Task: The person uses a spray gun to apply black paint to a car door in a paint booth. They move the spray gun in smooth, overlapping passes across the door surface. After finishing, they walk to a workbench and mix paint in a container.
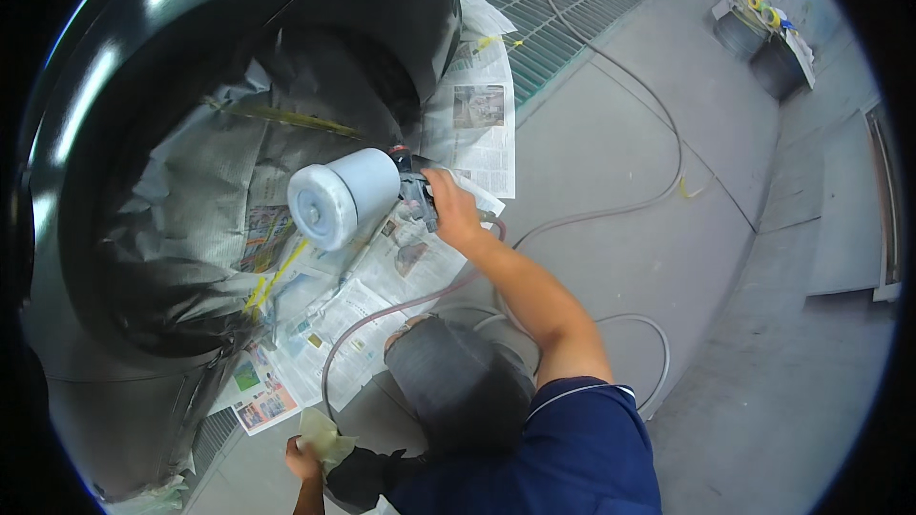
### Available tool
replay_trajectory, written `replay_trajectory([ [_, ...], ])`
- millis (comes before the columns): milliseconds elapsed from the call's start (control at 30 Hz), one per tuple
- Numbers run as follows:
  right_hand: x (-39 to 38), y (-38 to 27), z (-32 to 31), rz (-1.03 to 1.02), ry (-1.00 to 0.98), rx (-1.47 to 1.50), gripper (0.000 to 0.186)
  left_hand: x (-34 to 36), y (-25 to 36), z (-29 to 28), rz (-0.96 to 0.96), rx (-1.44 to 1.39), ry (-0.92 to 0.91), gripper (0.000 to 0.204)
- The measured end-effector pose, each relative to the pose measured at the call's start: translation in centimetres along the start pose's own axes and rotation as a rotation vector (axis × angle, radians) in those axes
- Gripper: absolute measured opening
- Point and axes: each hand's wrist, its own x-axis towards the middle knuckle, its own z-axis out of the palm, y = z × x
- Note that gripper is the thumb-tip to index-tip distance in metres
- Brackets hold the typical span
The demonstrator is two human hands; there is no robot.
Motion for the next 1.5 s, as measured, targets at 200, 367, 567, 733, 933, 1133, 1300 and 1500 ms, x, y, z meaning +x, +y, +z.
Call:
replay_trajectory([
  [200,0.9,2.8,-0.6,0.112,0.01,-0.003,0.042,0.0,1.5,-0.3,0.077,0.062,0.016,0.02],
  [367,-1.8,8.2,0.4,0.147,-0.176,-0.01,0.05,-0.1,3.0,-0.2,0.014,0.068,-0.001,0.02],
  [567,0.9,4.1,-1.3,0.124,-0.106,0.11,0.055,-0.6,2.9,-0.7,-0.006,0.159,-0.011,0.02],
  [733,-0.7,10.5,0.1,0.225,-0.109,-0.015,0.046,-0.1,3.2,-0.4,-0.02,0.193,-0.016,0.02],
  [933,-1.1,8.8,-1.0,0.171,-0.113,-0.029,0.045,0.0,3.8,0.1,-0.004,0.156,-0.007,0.019],
  [1133,5.2,-2.4,-4.2,-0.087,-0.041,0.174,0.054,0.8,5.1,0.7,-0.025,0.17,-0.023,0.02],
  [1300,9.6,-12.3,-7.8,-0.27,-0.257,0.45,0.062,2.2,5.6,1.8,0.007,0.15,-0.062,0.024],
  [1500,12.9,-17.6,-14.0,-0.129,-0.217,0.773,0.034,6.0,15.2,1.6,0.252,-0.221,-0.297,0.061],
])
